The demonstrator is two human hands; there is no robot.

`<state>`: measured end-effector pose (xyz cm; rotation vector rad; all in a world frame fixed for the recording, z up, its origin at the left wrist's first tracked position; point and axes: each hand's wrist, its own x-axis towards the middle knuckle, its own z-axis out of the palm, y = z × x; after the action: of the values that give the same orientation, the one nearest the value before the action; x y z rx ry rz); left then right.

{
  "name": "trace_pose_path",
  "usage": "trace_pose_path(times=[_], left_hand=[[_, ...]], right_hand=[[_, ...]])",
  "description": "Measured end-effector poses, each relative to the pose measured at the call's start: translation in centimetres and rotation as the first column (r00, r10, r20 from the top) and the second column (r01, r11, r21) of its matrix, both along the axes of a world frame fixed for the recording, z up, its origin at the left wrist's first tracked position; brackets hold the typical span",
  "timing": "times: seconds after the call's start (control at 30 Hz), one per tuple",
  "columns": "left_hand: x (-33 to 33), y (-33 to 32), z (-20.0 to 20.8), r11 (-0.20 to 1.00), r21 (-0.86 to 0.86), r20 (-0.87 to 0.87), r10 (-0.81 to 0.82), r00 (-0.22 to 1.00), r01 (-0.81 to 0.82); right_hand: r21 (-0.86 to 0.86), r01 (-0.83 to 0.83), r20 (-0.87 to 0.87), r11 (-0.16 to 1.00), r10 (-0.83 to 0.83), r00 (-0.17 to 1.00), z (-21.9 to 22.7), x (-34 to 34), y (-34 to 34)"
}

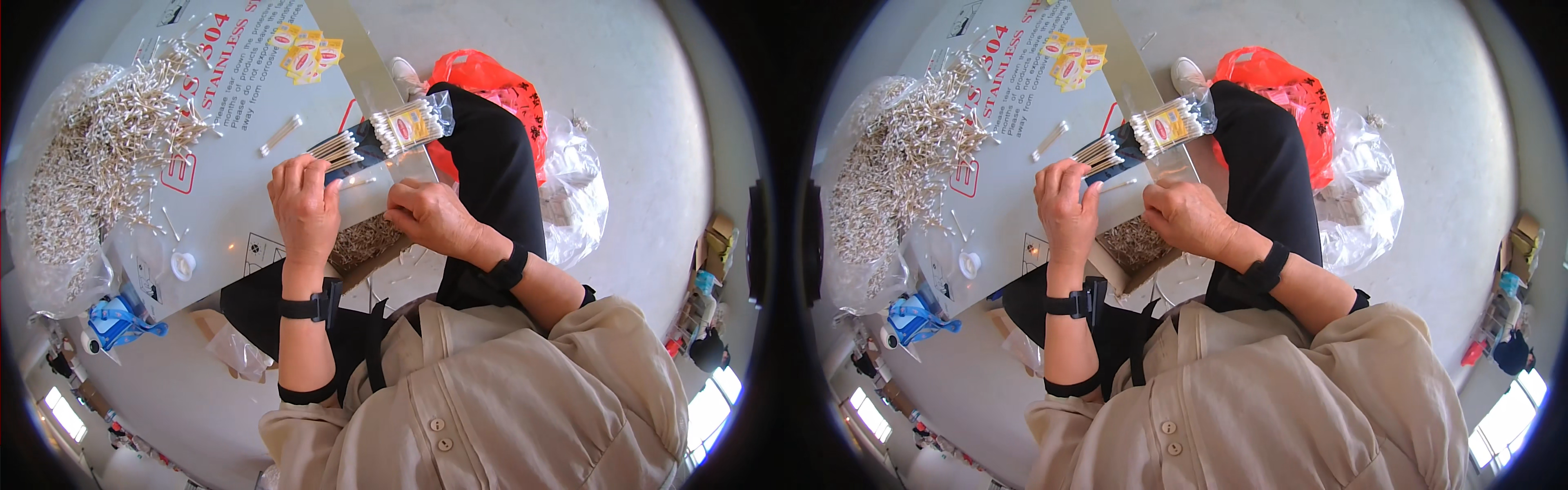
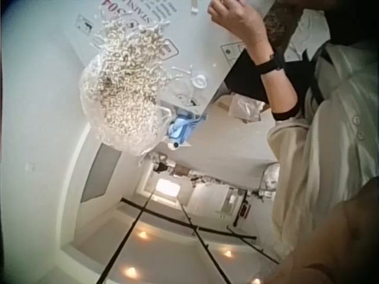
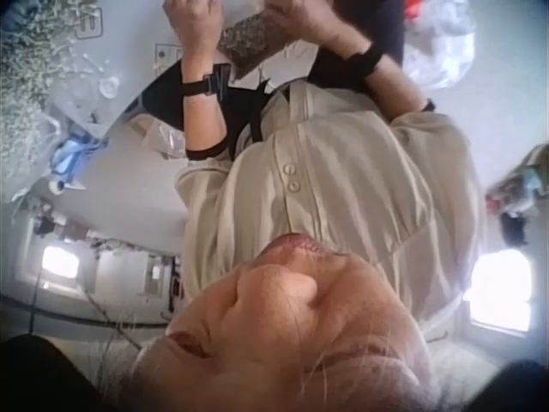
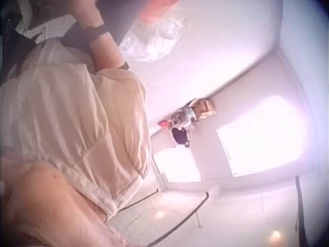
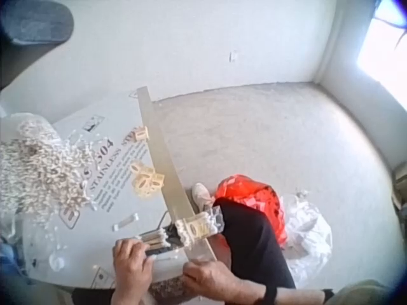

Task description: Packing cotton swabs into plastic bags and applying labels to the packaging.

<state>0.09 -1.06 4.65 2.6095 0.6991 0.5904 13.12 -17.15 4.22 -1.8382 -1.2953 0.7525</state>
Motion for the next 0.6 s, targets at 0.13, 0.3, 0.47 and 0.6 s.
trace_pose_path(times=[0.13, 0.3, 0.47, 0.6], left_hand=[[0.9, 0.6, -1.2, 0.994, -0.043, 0.034, 0.103, 0.994, -0.101], [1.6, 1.1, -1.8, 0.997, -0.038, 0.038, 0.066, 0.997, -0.065], [1.5, 1.1, -2.2, 0.999, -0.027, 0.021, 0.040, 0.999, -0.039], [1.6, 2.3, -2.2, 0.992, 0.004, 0.104, 0.123, 0.987, -0.124]], right_hand=[[0.043, 0.050, 0.065, 0.998, -0.053, 0.997, 0.4, 0.5, 0.8], [0.049, 0.052, 0.091, 0.997, -0.057, 0.994, 0.1, 0.3, 1.3], [0.010, 0.048, 0.109, 0.999, -0.049, 0.993, -0.2, 0.1, 1.5], [0.014, 0.048, 0.113, 0.999, -0.049, 0.992, -0.2, 0.1, 1.6]])
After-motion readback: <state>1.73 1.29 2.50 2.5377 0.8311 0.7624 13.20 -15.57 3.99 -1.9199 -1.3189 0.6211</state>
